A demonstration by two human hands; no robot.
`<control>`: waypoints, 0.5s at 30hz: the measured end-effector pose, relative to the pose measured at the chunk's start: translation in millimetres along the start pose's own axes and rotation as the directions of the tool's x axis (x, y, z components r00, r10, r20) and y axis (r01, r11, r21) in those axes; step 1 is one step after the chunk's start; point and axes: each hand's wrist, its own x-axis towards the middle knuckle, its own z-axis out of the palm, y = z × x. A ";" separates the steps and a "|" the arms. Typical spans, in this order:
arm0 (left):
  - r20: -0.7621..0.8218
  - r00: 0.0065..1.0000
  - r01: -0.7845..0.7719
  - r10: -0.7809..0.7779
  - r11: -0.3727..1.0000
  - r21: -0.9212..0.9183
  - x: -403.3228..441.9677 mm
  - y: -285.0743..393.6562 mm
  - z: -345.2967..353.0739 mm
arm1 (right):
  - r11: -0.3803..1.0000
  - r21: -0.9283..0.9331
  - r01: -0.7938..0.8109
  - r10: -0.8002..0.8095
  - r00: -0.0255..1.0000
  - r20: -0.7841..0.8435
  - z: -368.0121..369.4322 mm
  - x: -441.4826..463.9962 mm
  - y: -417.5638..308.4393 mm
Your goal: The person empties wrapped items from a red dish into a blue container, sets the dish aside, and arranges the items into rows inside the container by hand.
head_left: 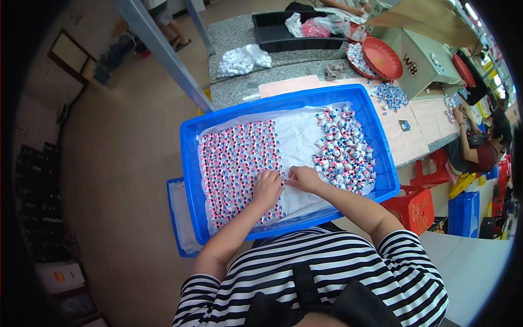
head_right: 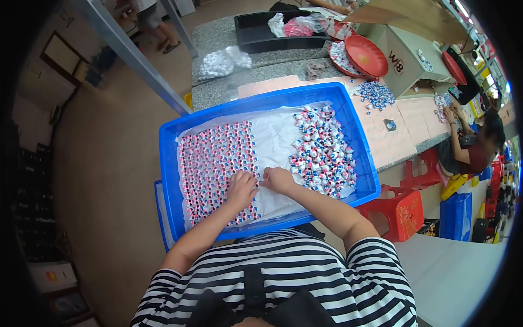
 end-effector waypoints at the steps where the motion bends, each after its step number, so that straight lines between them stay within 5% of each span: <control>1: -0.012 1.000 -0.004 0.004 1.000 0.014 0.4 -1.5 1.5 | 0.978 -0.201 0.063 -0.079 0.994 -0.074 -7.8 -4.2 -3.7; 4: -0.036 0.999 -0.017 0.018 1.000 0.016 0.5 -2.7 2.9 | 0.883 -0.469 -0.004 -0.129 0.959 -0.253 -40.6 -9.2 15.1; 7: -0.047 0.999 -0.011 0.011 1.000 0.005 -0.1 -3.3 1.1 | 0.770 -0.637 0.041 -0.233 0.947 -0.220 -72.1 -25.2 31.8; 15: -0.068 0.997 0.025 -0.029 0.998 -0.065 -2.3 -9.0 -3.1 | 0.701 -0.649 0.295 -0.451 0.888 -0.084 -83.7 -17.8 49.7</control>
